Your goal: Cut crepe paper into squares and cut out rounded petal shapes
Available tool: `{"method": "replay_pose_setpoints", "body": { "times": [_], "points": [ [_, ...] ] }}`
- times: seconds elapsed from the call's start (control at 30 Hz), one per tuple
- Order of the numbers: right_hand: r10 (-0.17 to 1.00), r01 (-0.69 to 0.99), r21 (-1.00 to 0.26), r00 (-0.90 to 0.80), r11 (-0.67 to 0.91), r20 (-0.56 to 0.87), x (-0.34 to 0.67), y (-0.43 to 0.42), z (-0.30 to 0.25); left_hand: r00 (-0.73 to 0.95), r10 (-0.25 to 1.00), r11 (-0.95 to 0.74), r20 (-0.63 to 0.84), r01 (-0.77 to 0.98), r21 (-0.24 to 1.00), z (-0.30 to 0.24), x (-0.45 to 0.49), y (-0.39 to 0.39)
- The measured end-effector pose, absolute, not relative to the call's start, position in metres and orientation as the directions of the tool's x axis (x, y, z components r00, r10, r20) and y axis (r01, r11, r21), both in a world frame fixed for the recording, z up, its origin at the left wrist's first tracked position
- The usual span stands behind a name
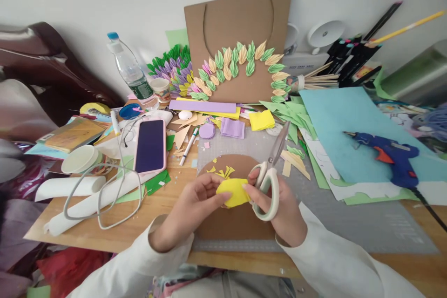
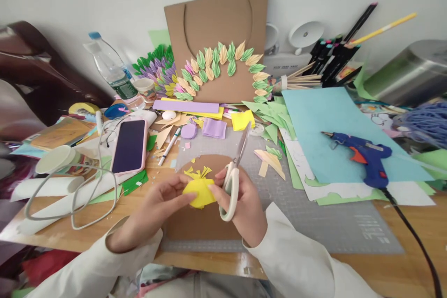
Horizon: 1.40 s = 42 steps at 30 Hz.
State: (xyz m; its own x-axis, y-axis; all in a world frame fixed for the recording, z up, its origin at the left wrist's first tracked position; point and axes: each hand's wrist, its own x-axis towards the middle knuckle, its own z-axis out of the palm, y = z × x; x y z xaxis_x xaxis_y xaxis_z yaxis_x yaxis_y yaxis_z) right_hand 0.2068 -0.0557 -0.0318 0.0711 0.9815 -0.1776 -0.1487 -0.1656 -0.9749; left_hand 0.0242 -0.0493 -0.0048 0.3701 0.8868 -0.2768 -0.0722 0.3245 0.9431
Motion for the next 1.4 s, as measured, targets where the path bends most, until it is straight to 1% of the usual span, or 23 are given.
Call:
{"method": "replay_pose_setpoints", "body": {
  "times": [0.03, 0.1, 0.17, 0.2, 0.27, 0.33, 0.37, 0.43, 0.53, 0.67, 0.73, 0.97, 1.1, 1.17, 1.2, 1.23, 1.27, 1.33, 1.37, 1.4],
  "points": [
    [0.980, -0.149, -0.974, 0.080, -0.170, -0.183, 0.205, -0.057, -0.034, 0.345, 0.896, 0.307, -0.280, -0.025, 0.951, -0.004, 0.024, -0.044],
    [0.976, -0.152, -0.971, 0.086, -0.186, -0.200, 0.203, -0.058, -0.039, 0.348, 0.901, 0.247, -0.259, 0.080, 0.966, 0.002, 0.019, -0.030],
    [0.970, -0.155, -0.964, 0.085, -0.215, -0.230, 0.201, -0.057, -0.045, 0.369, 0.909, 0.125, -0.192, 0.198, 0.972, 0.012, 0.010, -0.008],
    [0.965, -0.158, -0.960, 0.082, -0.232, -0.247, 0.201, -0.056, -0.047, 0.369, 0.920, 0.035, -0.134, 0.263, 0.964, 0.018, 0.004, 0.006],
    [0.955, -0.165, -0.947, 0.073, -0.274, -0.289, 0.201, -0.053, -0.050, 0.416, 0.907, -0.131, -0.073, 0.440, 0.888, 0.032, -0.008, 0.039],
    [0.941, -0.178, -0.932, 0.063, -0.316, -0.332, 0.201, -0.049, -0.050, 0.555, 0.823, -0.303, -0.118, 0.605, 0.736, 0.045, -0.017, 0.079],
    [0.935, -0.186, -0.923, 0.057, -0.335, -0.351, 0.202, -0.048, -0.049, 0.601, 0.784, -0.336, -0.157, 0.624, 0.706, 0.049, -0.021, 0.099],
    [0.924, -0.205, -0.908, 0.038, -0.366, -0.382, 0.204, -0.045, -0.047, 0.656, 0.716, -0.371, -0.239, 0.647, 0.667, 0.054, -0.024, 0.138],
    [0.912, -0.248, -0.883, -0.005, -0.398, -0.410, 0.206, -0.041, -0.043, 0.697, 0.623, -0.415, -0.355, 0.679, 0.605, 0.049, -0.021, 0.182],
    [0.899, -0.328, -0.844, -0.042, -0.425, -0.436, 0.208, -0.038, -0.039, 0.734, 0.518, -0.490, -0.439, 0.675, 0.551, 0.033, -0.010, 0.207],
    [0.893, -0.333, -0.836, -0.047, -0.437, -0.448, 0.209, -0.037, -0.038, 0.741, 0.507, -0.534, -0.440, 0.671, 0.514, 0.027, -0.004, 0.210],
    [0.888, -0.316, -0.835, -0.066, -0.450, -0.454, 0.211, -0.036, -0.036, 0.742, 0.580, -0.664, -0.336, 0.669, 0.333, 0.030, 0.002, 0.202],
    [0.888, -0.321, -0.834, -0.059, -0.450, -0.456, 0.209, -0.036, -0.036, 0.711, 0.671, -0.684, -0.210, 0.703, 0.193, 0.047, 0.001, 0.179],
    [0.885, -0.320, -0.832, -0.048, -0.452, -0.462, 0.209, -0.035, -0.037, 0.692, 0.695, -0.679, -0.195, 0.721, 0.137, 0.052, 0.003, 0.152],
    [0.885, -0.321, -0.832, -0.044, -0.453, -0.464, 0.209, -0.035, -0.037, 0.698, 0.679, -0.701, -0.226, 0.709, 0.083, 0.053, 0.005, 0.135],
    [0.884, -0.323, -0.831, -0.041, -0.453, -0.466, 0.209, -0.036, -0.037, 0.724, 0.633, -0.736, -0.273, 0.673, 0.080, 0.053, 0.007, 0.115],
    [0.884, -0.325, -0.831, -0.039, -0.452, -0.465, 0.209, -0.036, -0.037, 0.738, 0.609, -0.747, -0.293, 0.657, 0.103, 0.050, 0.010, 0.094],
    [0.886, -0.333, -0.830, -0.038, -0.447, -0.462, 0.210, -0.036, -0.037, 0.744, 0.559, -0.733, -0.367, 0.650, 0.202, 0.042, 0.016, 0.053],
    [0.888, -0.338, -0.830, -0.038, -0.444, -0.459, 0.210, -0.036, -0.036, 0.742, 0.570, -0.723, -0.352, 0.657, 0.213, 0.035, 0.020, 0.034],
    [0.889, -0.343, -0.830, -0.040, -0.441, -0.456, 0.211, -0.036, -0.036, 0.746, 0.590, -0.733, -0.309, 0.656, 0.182, 0.028, 0.024, 0.019]
  ]
}}
